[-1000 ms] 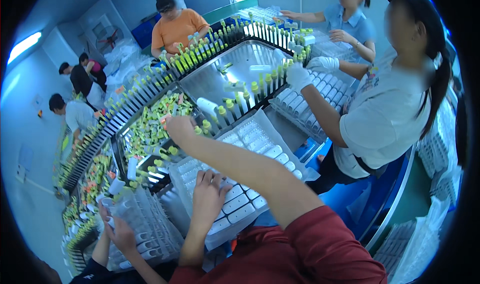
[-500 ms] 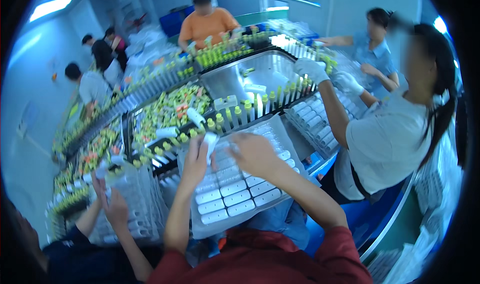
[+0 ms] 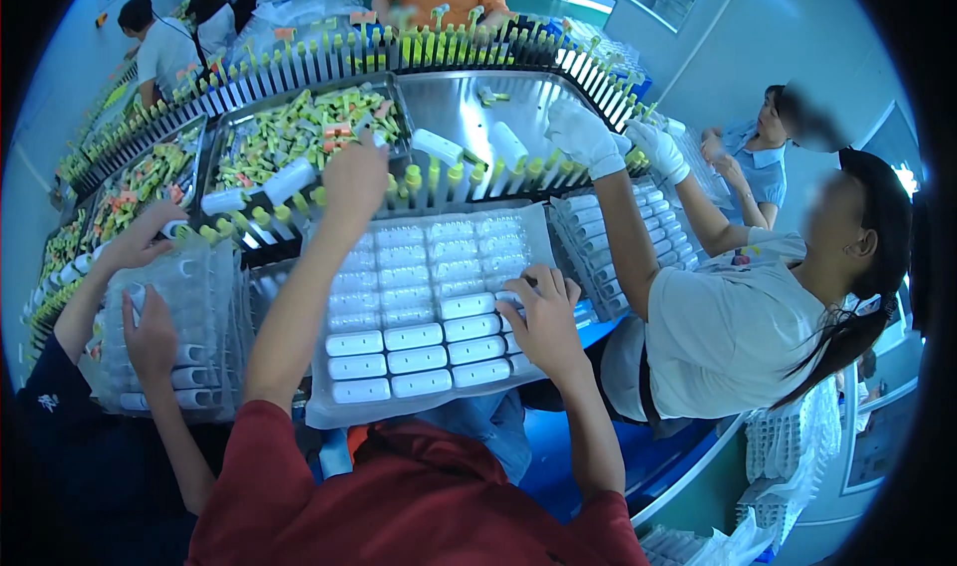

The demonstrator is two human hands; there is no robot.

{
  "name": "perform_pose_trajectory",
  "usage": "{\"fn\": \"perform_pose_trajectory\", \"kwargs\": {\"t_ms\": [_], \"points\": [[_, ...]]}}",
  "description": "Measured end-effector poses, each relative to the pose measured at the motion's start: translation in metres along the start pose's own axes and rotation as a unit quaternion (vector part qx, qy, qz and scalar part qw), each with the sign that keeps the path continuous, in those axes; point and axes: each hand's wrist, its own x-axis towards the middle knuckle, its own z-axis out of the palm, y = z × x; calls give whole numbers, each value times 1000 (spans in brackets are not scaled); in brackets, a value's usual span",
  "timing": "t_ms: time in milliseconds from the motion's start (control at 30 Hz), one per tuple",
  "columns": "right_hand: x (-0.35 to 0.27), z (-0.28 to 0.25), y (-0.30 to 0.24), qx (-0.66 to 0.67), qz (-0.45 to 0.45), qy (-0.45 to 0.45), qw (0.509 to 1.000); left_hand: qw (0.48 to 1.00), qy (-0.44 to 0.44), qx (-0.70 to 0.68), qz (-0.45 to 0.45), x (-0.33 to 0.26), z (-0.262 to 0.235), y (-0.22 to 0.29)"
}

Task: The person packs electronic cases by picking them from the assembly line and placing them into the slots of a plastic tray by hand, then placing another plastic tray on top to continue filling.

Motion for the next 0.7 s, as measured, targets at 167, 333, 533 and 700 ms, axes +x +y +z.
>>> {"fn": "perform_pose_trajectory", "kwargs": {"t_ms": [167,333,533,700], "points": [[4,2,5,14,-5,-16,1000,998,2,-58,39,-37,-35,-41],[-8,-6,-11,117,35,60,991,922,39,-369,111,-77,-195,15],[-27,-4,-52,314,92,90,941,610,123,-716,317,-114,-256,40],[-27,-15,-65,376,171,54,909,597,160,-729,294,-149,-248,-26]]}}
